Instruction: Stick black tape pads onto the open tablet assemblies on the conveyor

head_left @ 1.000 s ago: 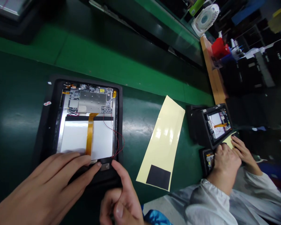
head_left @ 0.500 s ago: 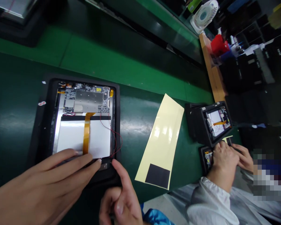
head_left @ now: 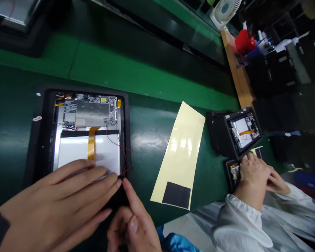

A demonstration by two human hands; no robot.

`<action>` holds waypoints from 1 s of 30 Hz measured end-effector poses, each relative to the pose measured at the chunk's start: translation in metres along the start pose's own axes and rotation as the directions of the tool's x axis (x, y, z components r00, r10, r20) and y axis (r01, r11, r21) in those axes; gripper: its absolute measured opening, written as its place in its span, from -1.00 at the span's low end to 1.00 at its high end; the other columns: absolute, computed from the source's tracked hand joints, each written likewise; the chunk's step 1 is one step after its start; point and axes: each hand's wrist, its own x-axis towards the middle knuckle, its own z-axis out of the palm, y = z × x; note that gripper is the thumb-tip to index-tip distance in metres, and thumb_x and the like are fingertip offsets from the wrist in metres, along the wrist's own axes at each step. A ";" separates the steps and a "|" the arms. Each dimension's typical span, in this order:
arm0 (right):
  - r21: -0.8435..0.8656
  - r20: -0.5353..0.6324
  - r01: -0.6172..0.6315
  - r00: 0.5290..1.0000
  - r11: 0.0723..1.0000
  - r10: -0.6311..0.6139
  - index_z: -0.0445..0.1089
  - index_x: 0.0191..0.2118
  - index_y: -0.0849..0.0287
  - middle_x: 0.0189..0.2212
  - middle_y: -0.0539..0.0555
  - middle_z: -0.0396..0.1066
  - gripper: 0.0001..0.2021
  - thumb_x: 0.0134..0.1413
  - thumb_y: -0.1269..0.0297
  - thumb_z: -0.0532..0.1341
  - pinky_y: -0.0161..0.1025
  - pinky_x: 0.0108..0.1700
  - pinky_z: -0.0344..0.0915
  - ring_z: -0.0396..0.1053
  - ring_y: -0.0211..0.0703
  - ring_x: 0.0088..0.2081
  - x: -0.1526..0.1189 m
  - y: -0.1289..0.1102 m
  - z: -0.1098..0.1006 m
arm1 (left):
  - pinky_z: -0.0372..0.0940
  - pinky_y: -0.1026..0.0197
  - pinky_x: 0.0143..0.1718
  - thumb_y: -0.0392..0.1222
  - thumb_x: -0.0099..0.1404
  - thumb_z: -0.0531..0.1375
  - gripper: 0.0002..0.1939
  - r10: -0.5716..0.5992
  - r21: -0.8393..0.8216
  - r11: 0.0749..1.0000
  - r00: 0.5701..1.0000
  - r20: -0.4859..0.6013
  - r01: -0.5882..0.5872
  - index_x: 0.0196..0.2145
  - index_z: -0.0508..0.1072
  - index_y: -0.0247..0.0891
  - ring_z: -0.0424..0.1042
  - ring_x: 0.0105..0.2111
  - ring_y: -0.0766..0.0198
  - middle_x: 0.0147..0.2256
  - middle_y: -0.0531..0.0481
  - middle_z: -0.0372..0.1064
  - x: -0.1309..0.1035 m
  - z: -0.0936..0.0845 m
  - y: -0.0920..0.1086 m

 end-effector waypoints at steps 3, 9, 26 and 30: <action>-0.018 0.012 0.018 1.000 1.000 -0.018 -0.18 0.73 0.10 -0.43 -0.06 0.31 0.18 0.32 -0.55 0.21 -0.22 -0.51 0.42 0.26 -0.20 -0.57 0.003 -0.001 0.000 | -0.19 0.16 0.67 0.06 0.77 -0.12 -0.39 -0.032 -0.106 0.994 0.994 -0.104 0.021 -0.08 0.75 0.06 -0.10 0.61 0.40 0.07 0.28 0.65 0.016 0.002 -0.012; -0.250 0.022 0.146 0.989 0.957 -0.145 -0.16 0.72 0.13 -0.40 -0.01 0.42 -0.04 0.55 -0.36 0.09 -0.21 -0.47 0.51 0.30 -0.21 -0.56 -0.007 -0.008 -0.014 | -0.04 0.15 0.60 0.16 0.78 -0.04 -0.51 -0.094 -0.188 0.979 0.993 -0.066 0.081 0.02 0.70 0.21 0.04 0.55 0.49 0.32 0.40 0.45 0.014 0.012 -0.028; -0.964 0.242 0.260 0.948 0.062 -0.209 0.08 0.65 0.43 -0.09 0.39 0.75 -0.30 0.68 0.02 -0.04 0.08 -0.19 0.77 0.75 0.20 -0.23 0.004 -0.052 -0.009 | -0.16 0.22 0.66 0.01 0.80 0.01 -0.59 -0.306 -0.369 0.897 0.944 -0.124 0.243 0.04 0.66 -0.08 0.38 0.33 0.29 0.11 0.10 0.61 0.011 0.006 0.007; -0.965 0.230 0.255 0.936 0.064 -0.267 0.09 0.66 0.26 -0.09 0.28 0.76 -0.36 0.69 0.05 -0.03 0.02 -0.20 0.76 0.76 0.13 -0.23 -0.002 -0.051 -0.011 | -0.18 0.11 0.67 -0.06 0.75 0.02 -0.63 -0.262 -0.349 0.913 0.959 -0.106 0.211 0.04 0.64 -0.06 0.42 0.27 0.17 0.16 0.11 0.57 -0.003 0.011 0.010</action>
